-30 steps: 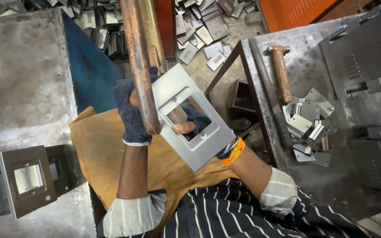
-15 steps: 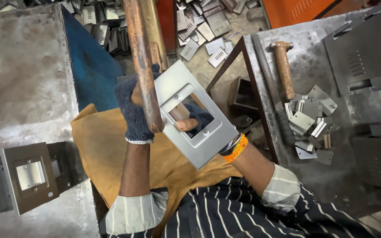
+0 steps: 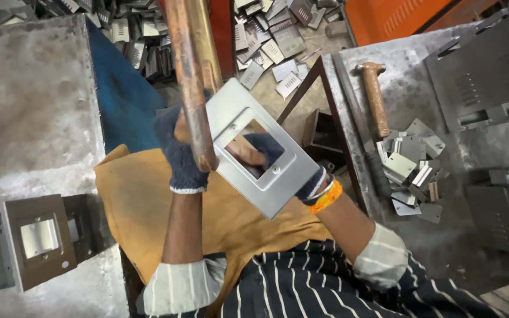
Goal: Using a spot welding machine to join metal components together to form electrical or industrial boxes.
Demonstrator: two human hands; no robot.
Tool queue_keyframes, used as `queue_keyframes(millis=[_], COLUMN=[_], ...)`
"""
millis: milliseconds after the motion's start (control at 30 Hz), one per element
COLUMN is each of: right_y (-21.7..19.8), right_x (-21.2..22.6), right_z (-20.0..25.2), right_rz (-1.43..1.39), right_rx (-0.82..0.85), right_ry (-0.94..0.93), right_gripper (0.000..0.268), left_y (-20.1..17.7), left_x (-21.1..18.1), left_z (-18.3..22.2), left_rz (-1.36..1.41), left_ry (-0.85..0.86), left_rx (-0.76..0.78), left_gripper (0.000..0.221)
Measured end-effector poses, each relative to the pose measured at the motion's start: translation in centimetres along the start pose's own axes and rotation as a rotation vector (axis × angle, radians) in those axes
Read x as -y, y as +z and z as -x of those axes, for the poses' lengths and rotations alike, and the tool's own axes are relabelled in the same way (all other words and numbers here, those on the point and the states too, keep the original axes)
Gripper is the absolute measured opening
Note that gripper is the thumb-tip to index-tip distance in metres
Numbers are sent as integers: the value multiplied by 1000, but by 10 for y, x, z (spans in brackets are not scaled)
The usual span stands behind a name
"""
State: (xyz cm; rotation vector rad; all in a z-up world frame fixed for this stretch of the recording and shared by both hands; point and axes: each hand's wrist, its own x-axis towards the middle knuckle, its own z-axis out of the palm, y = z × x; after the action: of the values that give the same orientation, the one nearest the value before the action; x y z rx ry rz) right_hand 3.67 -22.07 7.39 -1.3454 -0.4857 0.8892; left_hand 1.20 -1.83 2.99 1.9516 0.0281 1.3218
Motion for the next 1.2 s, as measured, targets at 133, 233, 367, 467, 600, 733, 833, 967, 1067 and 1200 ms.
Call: queue_keyframes(millis=[133, 233, 367, 467, 600, 733, 833, 967, 1067, 1200], right_y=[-20, -3, 32, 40, 50, 60, 62, 62, 64, 69], right_x=[-25, -2, 25, 35, 45, 54, 56, 56, 56, 54], right_z=[21, 38, 34, 19, 2, -9, -13, -16, -16, -17], right_rz=[-370, -648, -486, -391, -351, -366, -380, -369, -376, -396], right_rx=[-190, -434, -752, -815, -752, -724, -719, -711, -707, -720], right_ry=[-67, -183, -248, -266, -265, -278, -252, -238, -254, -302], right_gripper=[52, 57, 48, 32, 24, 24, 23, 23, 23, 22], left_y=[-3, -10, -28, -57, -89, -88, -83, -80, -79, -79], left_x=[1, -10, -51, -85, -104, -105, -103, -99, -92, -84], left_z=[7, 10, -15, -54, -85, -94, -97, -101, -104, -107], left_rz=[241, 207, 286, 235, -256, -299, -300, -262, -237, -187], left_ry=[-335, -639, -460, -233, 191, 198, 301, 234, 250, 261], left_rx=[63, -9, 12, 110, 443, 604, 679, 807, 843, 867], left_gripper=[30, 45, 63, 78, 86, 76, 52, 47, 51, 58])
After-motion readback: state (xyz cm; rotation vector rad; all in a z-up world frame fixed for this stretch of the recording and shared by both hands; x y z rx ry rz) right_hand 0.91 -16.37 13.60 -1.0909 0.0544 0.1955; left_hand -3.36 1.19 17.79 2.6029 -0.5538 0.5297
